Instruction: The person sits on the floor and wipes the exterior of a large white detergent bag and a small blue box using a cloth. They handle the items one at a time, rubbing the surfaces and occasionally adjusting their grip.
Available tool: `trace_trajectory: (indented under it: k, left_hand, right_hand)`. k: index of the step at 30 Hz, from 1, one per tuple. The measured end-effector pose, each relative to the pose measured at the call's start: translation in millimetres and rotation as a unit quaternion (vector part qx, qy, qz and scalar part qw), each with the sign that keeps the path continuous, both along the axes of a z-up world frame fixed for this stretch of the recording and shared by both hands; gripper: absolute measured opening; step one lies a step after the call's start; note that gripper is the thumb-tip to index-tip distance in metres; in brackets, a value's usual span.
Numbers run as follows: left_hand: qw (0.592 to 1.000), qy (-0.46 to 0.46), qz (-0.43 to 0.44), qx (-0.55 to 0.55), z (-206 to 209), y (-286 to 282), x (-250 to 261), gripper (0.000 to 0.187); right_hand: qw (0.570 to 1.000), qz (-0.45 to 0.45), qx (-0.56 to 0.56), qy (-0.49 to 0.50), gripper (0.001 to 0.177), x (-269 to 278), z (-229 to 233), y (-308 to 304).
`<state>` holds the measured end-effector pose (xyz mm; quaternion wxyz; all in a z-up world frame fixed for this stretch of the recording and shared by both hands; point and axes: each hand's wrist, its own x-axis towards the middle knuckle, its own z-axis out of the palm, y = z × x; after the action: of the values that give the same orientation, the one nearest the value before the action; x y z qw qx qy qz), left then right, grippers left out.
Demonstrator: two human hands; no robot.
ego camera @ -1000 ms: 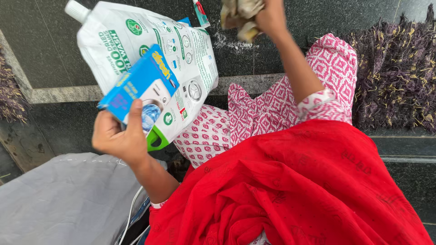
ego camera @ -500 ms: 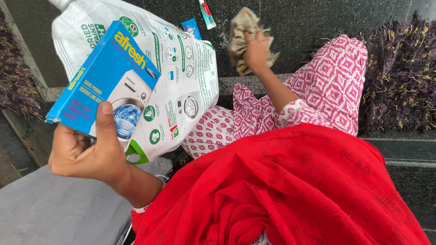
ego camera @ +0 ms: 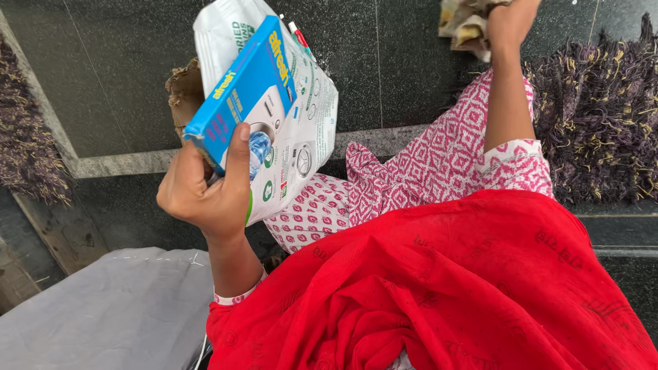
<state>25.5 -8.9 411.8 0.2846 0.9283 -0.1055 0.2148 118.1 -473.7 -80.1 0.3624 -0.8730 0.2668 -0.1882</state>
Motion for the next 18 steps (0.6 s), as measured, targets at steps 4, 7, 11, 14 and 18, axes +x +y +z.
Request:
trace_trajectory:
  k: [4,7,11,14,18]
  left_hand:
    - [0.998,0.012,-0.055,0.000,-3,-27,35,0.025]
    - [0.994,0.011,-0.105,-0.004,-5,-54,64,0.023]
    - [0.990,-0.012,-0.141,0.015,9,-93,89,0.025]
    - [0.984,-0.036,-0.171,-0.031,22,-115,102,0.024]
    - [0.972,-0.074,-0.221,-0.045,1,-139,125,0.024]
  right_hand:
    - [0.984,-0.073,-0.164,0.002,0.038,9,-27,-1]
    - [0.976,0.059,0.009,0.211,0.019,45,-32,48]
    - [0.954,0.248,-0.089,0.145,0.051,57,-27,127]
    - [0.921,0.291,-0.113,0.233,0.061,39,13,158]
    - [0.840,0.380,-0.166,0.351,0.087,-17,68,201]
